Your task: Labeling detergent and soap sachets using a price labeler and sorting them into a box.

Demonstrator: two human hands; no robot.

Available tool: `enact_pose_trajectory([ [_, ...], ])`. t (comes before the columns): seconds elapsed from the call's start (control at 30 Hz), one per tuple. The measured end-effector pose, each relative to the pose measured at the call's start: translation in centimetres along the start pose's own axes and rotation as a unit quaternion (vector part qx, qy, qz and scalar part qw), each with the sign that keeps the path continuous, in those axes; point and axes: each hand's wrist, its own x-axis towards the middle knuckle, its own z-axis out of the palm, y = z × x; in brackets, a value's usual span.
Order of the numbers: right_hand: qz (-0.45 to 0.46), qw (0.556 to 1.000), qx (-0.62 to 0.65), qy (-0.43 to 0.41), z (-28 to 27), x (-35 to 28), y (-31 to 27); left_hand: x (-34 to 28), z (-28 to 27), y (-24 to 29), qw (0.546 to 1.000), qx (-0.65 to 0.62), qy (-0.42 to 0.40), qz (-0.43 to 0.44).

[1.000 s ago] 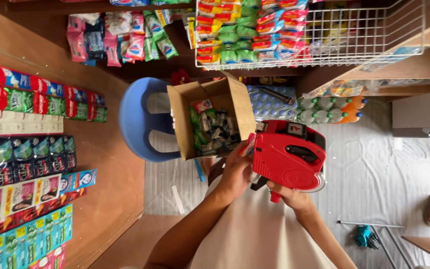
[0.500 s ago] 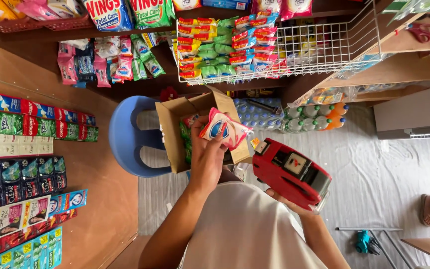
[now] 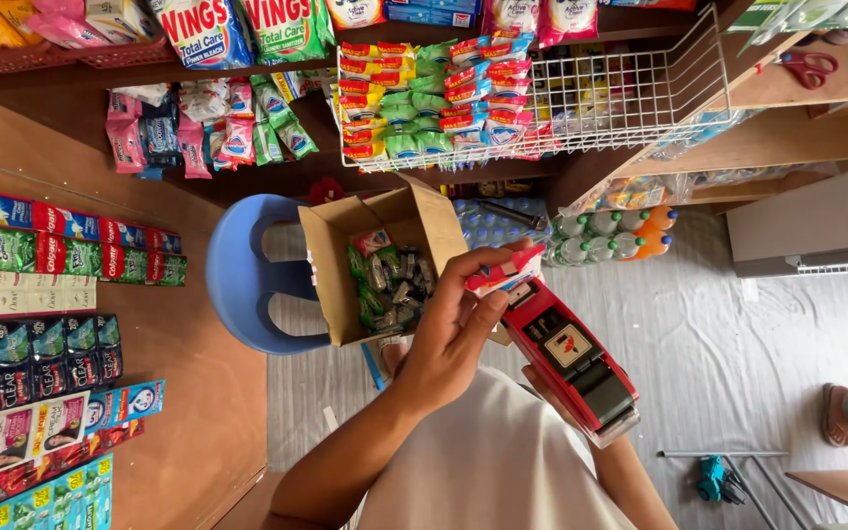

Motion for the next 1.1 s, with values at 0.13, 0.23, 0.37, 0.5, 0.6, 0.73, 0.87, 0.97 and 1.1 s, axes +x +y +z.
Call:
enact_pose_trajectory([
  [0.13, -0.106, 0.989, 0.093, 0.049, 0.5, -0.1, 0.1, -0.1, 0.5, 0.4, 0.999, 0.033, -0.022, 0.005],
  [0.23, -0.094, 0.993, -0.012, 0.075, -0.5, -0.2, -4.3, -0.1, 0.6, 0.5, 0.998, 0.047, -0.033, 0.006],
  [0.37, -0.019, 0.998, 0.004, 0.067, -0.7, -0.3, -6.9, -0.1, 0.7, 0.9, 0.998, 0.060, -0.033, -0.014],
  [0.5, -0.116, 0.986, -0.049, 0.105, -0.5, -0.4, -6.9, -0.2, 0.8, 1.1, 0.996, 0.084, -0.032, -0.024],
  [0.6, -0.121, 0.985, -0.026, 0.118, -0.2, -0.4, -6.4, -0.3, 0.7, 0.9, 0.997, 0.072, -0.037, -0.006],
  [0.73, -0.132, 0.981, 0.015, 0.141, 0.2, -0.2, -5.7, -0.2, 0.8, 1.6, 0.994, 0.097, -0.041, -0.013],
  [0.87, -0.138, 0.977, 0.043, 0.154, -0.1, 0.0, -6.8, 0.0, 0.5, 1.7, 0.996, 0.079, -0.039, -0.033],
  [0.97, 0.278, 0.782, 0.544, 0.125, -1.1, 0.6, -9.2, 0.1, 0.2, 1.8, 0.992, 0.110, -0.055, 0.015],
  [1.1, 0.254, 0.777, 0.563, 0.120, -0.9, 0.8, -8.8, 0.4, -0.2, 1.9, 0.990, 0.127, -0.054, 0.031],
])
